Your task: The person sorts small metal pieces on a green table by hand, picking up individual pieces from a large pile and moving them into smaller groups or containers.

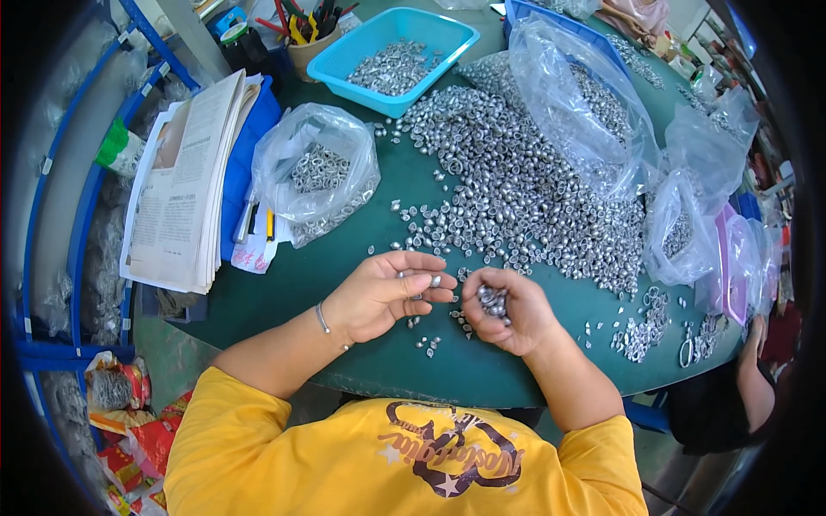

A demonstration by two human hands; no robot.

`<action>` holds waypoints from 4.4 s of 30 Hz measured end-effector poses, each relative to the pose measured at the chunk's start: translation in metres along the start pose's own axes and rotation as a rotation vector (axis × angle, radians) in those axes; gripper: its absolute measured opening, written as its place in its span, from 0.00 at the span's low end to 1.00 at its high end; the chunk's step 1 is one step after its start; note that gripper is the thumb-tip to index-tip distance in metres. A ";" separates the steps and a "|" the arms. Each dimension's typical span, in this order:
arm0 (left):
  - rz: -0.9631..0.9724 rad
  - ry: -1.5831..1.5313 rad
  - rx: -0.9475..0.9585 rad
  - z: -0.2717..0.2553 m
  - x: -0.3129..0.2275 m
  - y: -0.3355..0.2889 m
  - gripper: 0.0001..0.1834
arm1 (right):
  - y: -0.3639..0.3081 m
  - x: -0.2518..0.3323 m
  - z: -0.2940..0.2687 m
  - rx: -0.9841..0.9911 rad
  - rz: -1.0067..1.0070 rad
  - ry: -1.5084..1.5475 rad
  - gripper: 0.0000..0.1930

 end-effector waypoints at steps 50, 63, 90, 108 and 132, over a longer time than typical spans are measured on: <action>0.754 1.683 0.094 0.063 -0.019 0.002 0.05 | -0.070 0.067 0.000 -0.502 -0.777 -1.837 0.06; 0.057 0.468 0.113 0.034 0.020 0.025 0.06 | -0.066 0.057 -0.028 -0.057 -0.603 -0.815 0.04; 0.771 1.728 -0.031 0.052 -0.022 0.014 0.05 | -0.076 0.071 -0.015 -0.507 -0.899 -1.556 0.03; 0.185 0.359 0.084 0.018 -0.001 0.033 0.04 | -0.075 0.054 0.001 -0.227 -0.818 -1.768 0.06; 0.880 1.645 -0.058 0.054 -0.025 0.015 0.06 | -0.068 0.066 -0.047 -0.235 -0.503 -0.555 0.03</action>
Point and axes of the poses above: each hand's wrist, its own y-axis towards the middle knuckle, its own z-axis out of the palm, x = y × z, the point moved 9 cm from there along y, towards the middle knuckle, and after that the axes turned 3 degrees about -y, right-handed, at the moved point
